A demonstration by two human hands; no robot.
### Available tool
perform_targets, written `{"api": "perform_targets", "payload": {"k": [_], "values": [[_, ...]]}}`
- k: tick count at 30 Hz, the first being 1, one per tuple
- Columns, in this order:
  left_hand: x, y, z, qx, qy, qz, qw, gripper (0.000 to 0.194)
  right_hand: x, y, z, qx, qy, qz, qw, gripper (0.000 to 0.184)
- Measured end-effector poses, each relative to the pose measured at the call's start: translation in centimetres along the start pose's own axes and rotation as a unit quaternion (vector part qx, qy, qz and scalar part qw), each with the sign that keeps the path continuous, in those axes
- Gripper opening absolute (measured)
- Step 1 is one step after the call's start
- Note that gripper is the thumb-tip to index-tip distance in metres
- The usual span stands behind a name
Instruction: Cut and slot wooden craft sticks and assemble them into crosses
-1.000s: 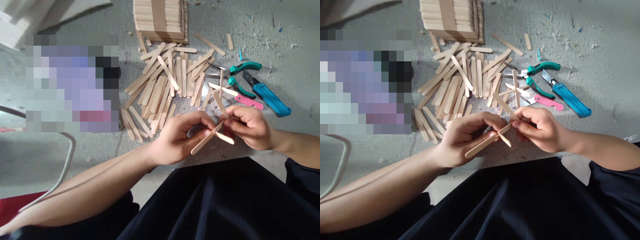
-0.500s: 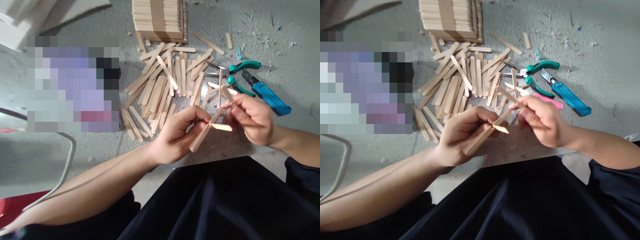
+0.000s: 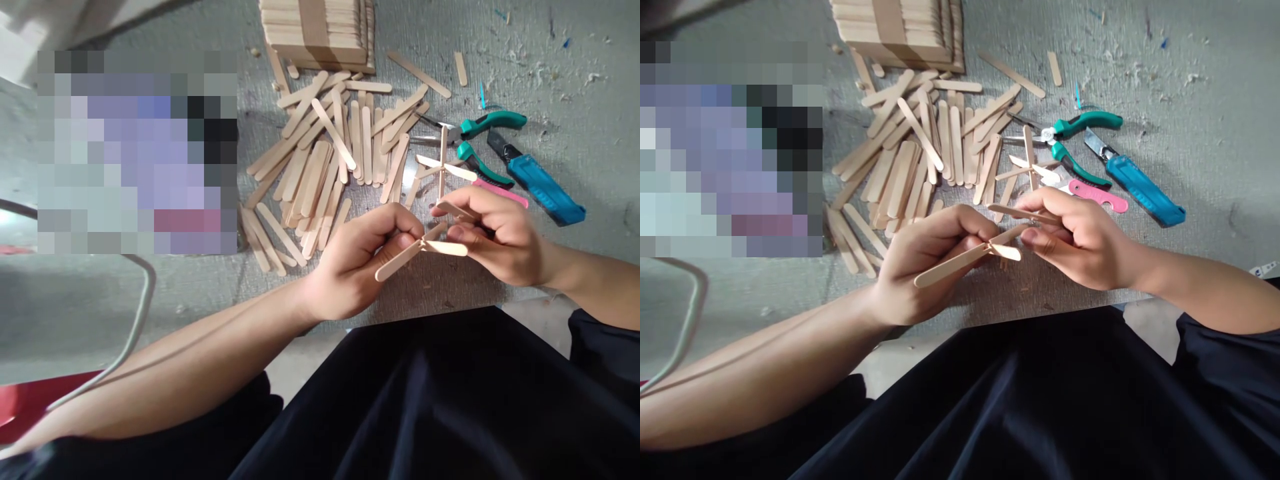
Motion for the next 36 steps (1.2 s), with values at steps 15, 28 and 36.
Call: {"api": "perform_targets", "payload": {"k": [15,28,36], "values": [[0.0,0.2,-0.1,-0.030,0.046,0.012,0.998,0.034,0.2,0.5,-0.8,0.059,0.042,0.009,0.997,0.030],[0.3,-0.2,-0.3,-0.030,0.106,0.004,0.994,0.034,0.2,0.8,-1.3,0.034,0.057,0.086,0.994,0.038],[0.1,-0.3,-0.4,-0.061,0.120,0.011,0.991,0.025,0.2,1.0,-1.3,0.021,0.039,0.131,0.990,0.033]]}}
Point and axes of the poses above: each hand's wrist, its own x-axis towards the middle knuckle, its own z-axis out of the back of the hand, y = z × x, the point moved 4 cm from there along x, towards the middle knuckle, and after that the axes turned 7 degrees about -x, right-handed, at the moved point
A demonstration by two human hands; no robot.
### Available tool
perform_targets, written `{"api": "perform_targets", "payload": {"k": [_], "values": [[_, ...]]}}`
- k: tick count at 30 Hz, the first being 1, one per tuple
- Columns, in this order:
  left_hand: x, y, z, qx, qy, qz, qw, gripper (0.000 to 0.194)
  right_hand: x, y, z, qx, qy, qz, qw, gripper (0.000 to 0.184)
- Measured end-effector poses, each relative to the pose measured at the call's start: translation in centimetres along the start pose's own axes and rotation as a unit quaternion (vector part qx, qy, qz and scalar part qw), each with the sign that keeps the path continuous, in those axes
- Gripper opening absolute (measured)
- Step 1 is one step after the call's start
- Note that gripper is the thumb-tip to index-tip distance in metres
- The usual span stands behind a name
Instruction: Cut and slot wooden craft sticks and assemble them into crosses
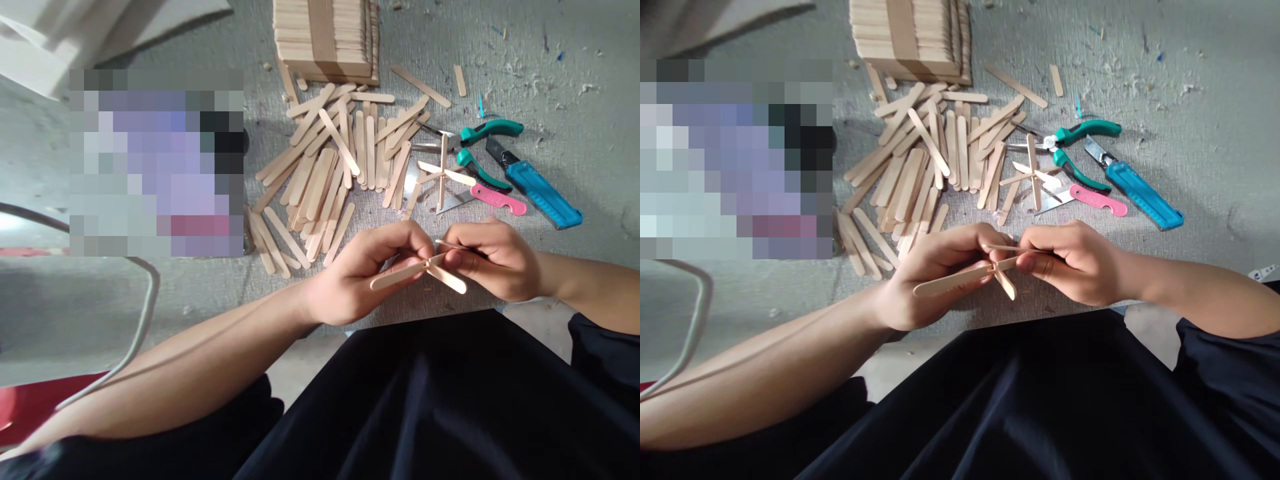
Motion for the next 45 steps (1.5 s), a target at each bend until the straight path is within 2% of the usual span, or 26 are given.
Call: {"api": "perform_targets", "payload": {"k": [4,12,17,21,26,29,32,36,40,45], "values": [[-0.1,0.1,-0.1,-0.008,0.007,0.008,1.000,0.024,0.1,0.1,-0.1,-0.012,-0.009,0.007,1.000,0.033],[0.0,0.5,0.0,-0.019,0.002,0.022,1.000,0.038,0.3,0.7,-0.2,-0.078,-0.045,0.062,0.994,0.027],[0.0,0.8,-0.2,-0.059,-0.006,0.024,0.998,0.035,0.1,0.8,-0.3,-0.124,-0.082,0.096,0.984,0.024],[-0.2,1.1,-0.3,-0.086,-0.021,0.032,0.996,0.032,-0.1,1.0,-0.1,-0.186,-0.107,0.132,0.968,0.020],[-0.3,1.1,-0.9,-0.146,-0.011,0.019,0.989,0.024,-0.3,1.2,0.3,-0.272,-0.116,0.195,0.935,0.014],[-0.3,1.0,-1.1,-0.156,-0.005,0.013,0.988,0.023,-0.4,1.1,0.5,-0.285,-0.110,0.205,0.930,0.007],[-0.3,0.8,-1.3,-0.157,0.009,0.004,0.988,0.020,-0.4,1.2,0.8,-0.307,-0.099,0.214,0.922,0.009],[-0.1,0.5,-1.0,-0.141,0.018,-0.008,0.990,0.022,-0.6,1.6,1.1,-0.362,-0.082,0.250,0.894,0.016],[-0.1,0.5,-1.0,-0.124,0.041,-0.020,0.991,0.024,-0.6,1.8,1.3,-0.383,-0.056,0.272,0.881,0.022],[-0.4,0.6,-1.5,-0.103,0.067,-0.071,0.990,0.011,-0.7,2.6,1.4,-0.444,-0.016,0.303,0.843,0.018]]}}
Point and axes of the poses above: each hand's wrist, its own x-axis towards the middle knuckle, its own z-axis out of the back of the hand, y = z × x, the point moved 4 cm from there along x, towards the middle knuckle, and after that the axes turned 7 degrees about -x, right-handed, at the moved point
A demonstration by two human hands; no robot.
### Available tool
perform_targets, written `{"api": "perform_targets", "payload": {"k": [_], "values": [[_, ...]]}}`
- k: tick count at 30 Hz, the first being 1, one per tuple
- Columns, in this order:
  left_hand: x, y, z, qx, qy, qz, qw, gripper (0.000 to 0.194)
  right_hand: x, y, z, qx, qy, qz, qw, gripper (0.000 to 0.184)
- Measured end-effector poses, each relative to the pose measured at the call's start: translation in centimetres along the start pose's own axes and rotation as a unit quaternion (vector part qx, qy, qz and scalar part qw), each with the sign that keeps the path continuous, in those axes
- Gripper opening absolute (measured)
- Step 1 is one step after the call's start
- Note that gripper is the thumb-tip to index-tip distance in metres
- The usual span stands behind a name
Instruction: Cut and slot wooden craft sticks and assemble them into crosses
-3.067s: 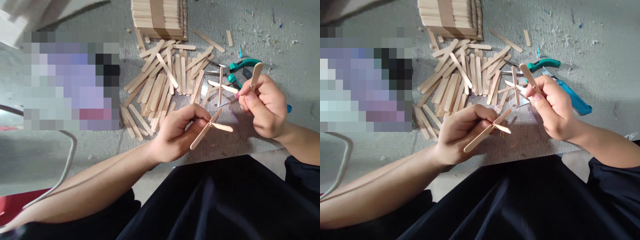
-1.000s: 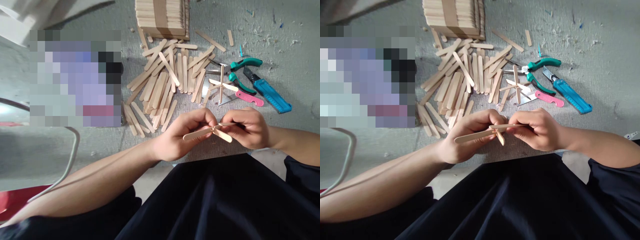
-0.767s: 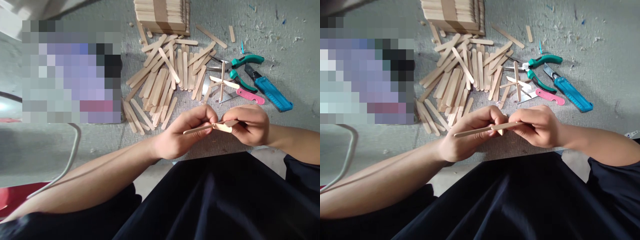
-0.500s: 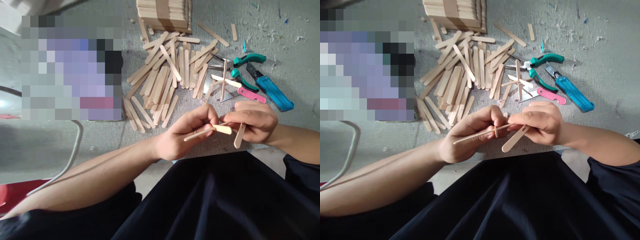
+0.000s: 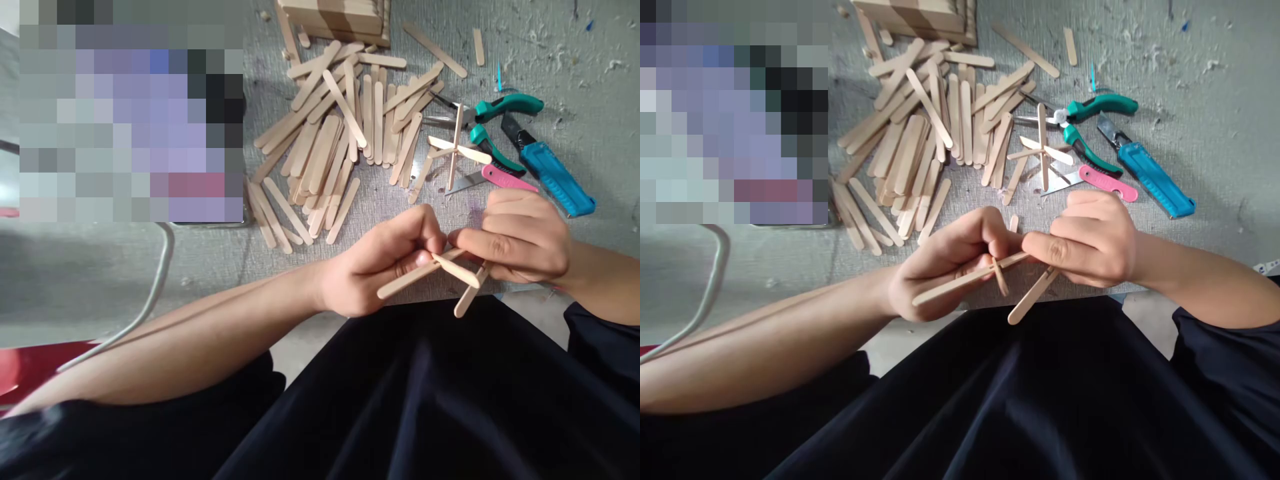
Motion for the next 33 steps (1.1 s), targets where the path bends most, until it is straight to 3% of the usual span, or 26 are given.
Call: {"api": "perform_targets", "payload": {"k": [2,5,8,14,17,21,24,28,31,33], "values": [[-0.1,0.1,-0.2,0.026,0.020,-0.021,0.999,0.006,0.1,0.3,0.3,-0.018,0.032,0.014,0.999,0.018],[-0.2,0.2,-0.4,0.033,0.060,-0.069,0.995,0.015,-0.1,0.7,0.5,-0.048,0.075,0.012,0.996,0.021],[-0.2,0.4,-0.5,0.018,0.068,-0.068,0.995,0.016,-0.2,1.2,0.6,-0.070,0.087,0.010,0.994,0.021],[-0.1,0.1,-0.9,-0.064,0.059,-0.032,0.996,0.013,0.6,1.5,1.1,-0.100,0.050,0.030,0.993,0.021],[0.1,0.0,-0.8,-0.077,0.045,-0.002,0.996,0.021,0.9,1.1,0.9,-0.082,0.045,0.020,0.995,0.016],[0.3,0.0,-1.0,-0.111,0.047,0.040,0.992,0.034,0.6,0.2,0.1,-0.048,-0.040,0.017,0.998,0.007],[0.3,-0.1,-0.8,-0.118,0.020,0.031,0.992,0.036,0.0,-1.0,-0.6,-0.041,-0.060,0.018,0.997,0.005],[0.8,-1.4,-0.1,-0.105,-0.002,-0.068,0.992,0.021,-0.7,-3.5,-0.4,0.002,-0.023,-0.060,0.998,0.019],[1.5,-1.9,0.9,-0.105,-0.093,-0.096,0.986,0.033,-0.5,-4.0,0.2,0.065,-0.017,-0.110,0.992,0.023],[1.7,-1.5,1.6,-0.099,-0.169,-0.082,0.977,0.034,-0.1,-3.4,0.0,0.183,0.005,-0.153,0.971,0.031]]}}
Point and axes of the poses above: each hand's wrist, its own x-axis towards the middle knuckle, its own z-axis out of the back of the hand, y = z × x, the point moved 4 cm from there along x, towards the middle knuckle, and after that the axes turned 7 degrees about -x, right-handed, at the moved point
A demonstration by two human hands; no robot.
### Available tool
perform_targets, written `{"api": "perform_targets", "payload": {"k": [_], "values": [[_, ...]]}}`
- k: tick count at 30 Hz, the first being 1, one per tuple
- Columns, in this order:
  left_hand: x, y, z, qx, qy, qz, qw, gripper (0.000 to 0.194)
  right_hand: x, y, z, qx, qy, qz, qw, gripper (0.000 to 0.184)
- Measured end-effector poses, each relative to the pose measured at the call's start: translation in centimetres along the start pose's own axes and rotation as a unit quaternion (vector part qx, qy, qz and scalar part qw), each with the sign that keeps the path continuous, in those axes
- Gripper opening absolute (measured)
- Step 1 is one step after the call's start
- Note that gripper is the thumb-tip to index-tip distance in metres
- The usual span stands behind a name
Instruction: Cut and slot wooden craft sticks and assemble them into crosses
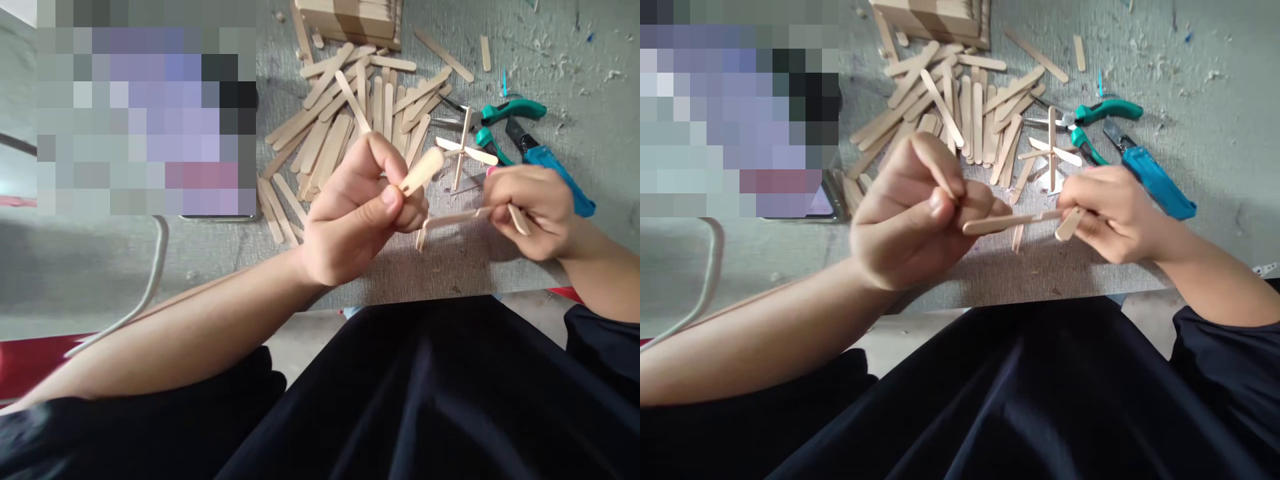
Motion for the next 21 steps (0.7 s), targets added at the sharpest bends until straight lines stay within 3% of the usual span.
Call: {"api": "perform_targets", "payload": {"k": [2,7,11,16,21], "values": [[-0.1,0.7,0.4,0.006,-0.029,0.035,0.999,0.035,0.3,0.8,-1.2,0.105,0.059,-0.049,0.992,0.033],[-1.0,2.1,0.3,0.016,-0.016,0.116,0.993,0.033,0.6,1.5,-2.8,0.281,0.065,-0.130,0.949,0.036],[-1.1,2.2,-0.3,0.004,0.019,0.124,0.992,0.034,0.3,0.9,-3.4,0.328,0.081,-0.181,0.924,0.037],[-1.0,2.3,-0.7,-0.013,0.027,0.143,0.989,0.034,0.3,0.5,-4.0,0.382,0.052,-0.215,0.897,0.048],[-1.0,2.2,-0.7,-0.030,0.049,0.147,0.988,0.028,0.3,0.5,-4.5,0.431,0.001,-0.197,0.881,0.035]]}}
Point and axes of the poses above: each hand's wrist, its own x-axis towards the middle knuckle, its own z-axis out of the back of the hand, y = z × x, the point moved 4 cm from there along x, towards the middle knuckle, and after that the axes turned 7 degrees about -x, right-handed, at the moved point
